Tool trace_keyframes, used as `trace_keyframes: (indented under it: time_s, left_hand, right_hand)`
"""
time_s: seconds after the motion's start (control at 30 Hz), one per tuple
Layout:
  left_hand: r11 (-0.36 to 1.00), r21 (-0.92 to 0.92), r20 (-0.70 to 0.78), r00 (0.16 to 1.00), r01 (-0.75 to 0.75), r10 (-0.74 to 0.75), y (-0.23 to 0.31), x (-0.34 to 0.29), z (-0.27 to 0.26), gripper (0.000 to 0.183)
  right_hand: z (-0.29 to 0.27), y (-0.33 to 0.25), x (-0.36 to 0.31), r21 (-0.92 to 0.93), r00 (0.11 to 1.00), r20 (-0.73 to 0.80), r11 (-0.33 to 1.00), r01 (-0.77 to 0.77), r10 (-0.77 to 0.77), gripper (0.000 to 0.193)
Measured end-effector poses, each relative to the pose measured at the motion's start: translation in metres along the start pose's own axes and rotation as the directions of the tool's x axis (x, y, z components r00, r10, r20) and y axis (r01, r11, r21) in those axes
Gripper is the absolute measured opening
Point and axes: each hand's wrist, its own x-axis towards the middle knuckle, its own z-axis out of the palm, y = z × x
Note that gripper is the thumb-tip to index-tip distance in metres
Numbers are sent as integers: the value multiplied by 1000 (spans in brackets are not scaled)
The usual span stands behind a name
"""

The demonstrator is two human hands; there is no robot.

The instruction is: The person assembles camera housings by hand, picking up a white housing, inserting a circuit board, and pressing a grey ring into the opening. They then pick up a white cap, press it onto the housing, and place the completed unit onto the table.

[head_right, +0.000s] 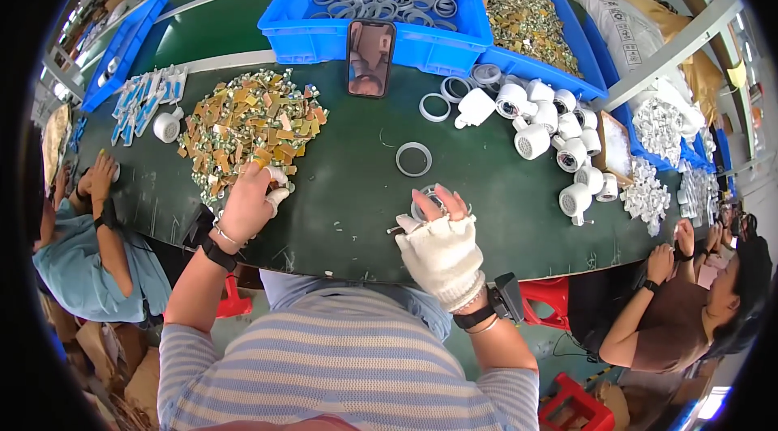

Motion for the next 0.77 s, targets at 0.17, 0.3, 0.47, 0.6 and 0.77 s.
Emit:
trace_keyframes:
  time_s: [0.17,0.3,0.47,0.6,0.77]
  left_hand:
    - [993,-65,-33,994,100,-103,19,-6,-8,24]
    - [679,-669,157,950,303,-269,66,-21,-11,23]
    - [420,-839,350,934,346,-71,105,-28,2,26]
    - [340,-840,441,897,423,-25,110,-35,3,28]
    - [240,-865,468,881,440,73,106,-36,-3,30]
  right_hand:
    - [11,6,-3,-102,996,24,991,87,-85,23]
    - [9,3,5,139,994,-83,987,80,-69,16]
    - [8,-19,23,773,996,86,628,-89,35,13]
    - [8,-17,27,735,958,265,666,-129,-106,12]
    - [4,-18,26,728,969,225,679,-97,-103,12]
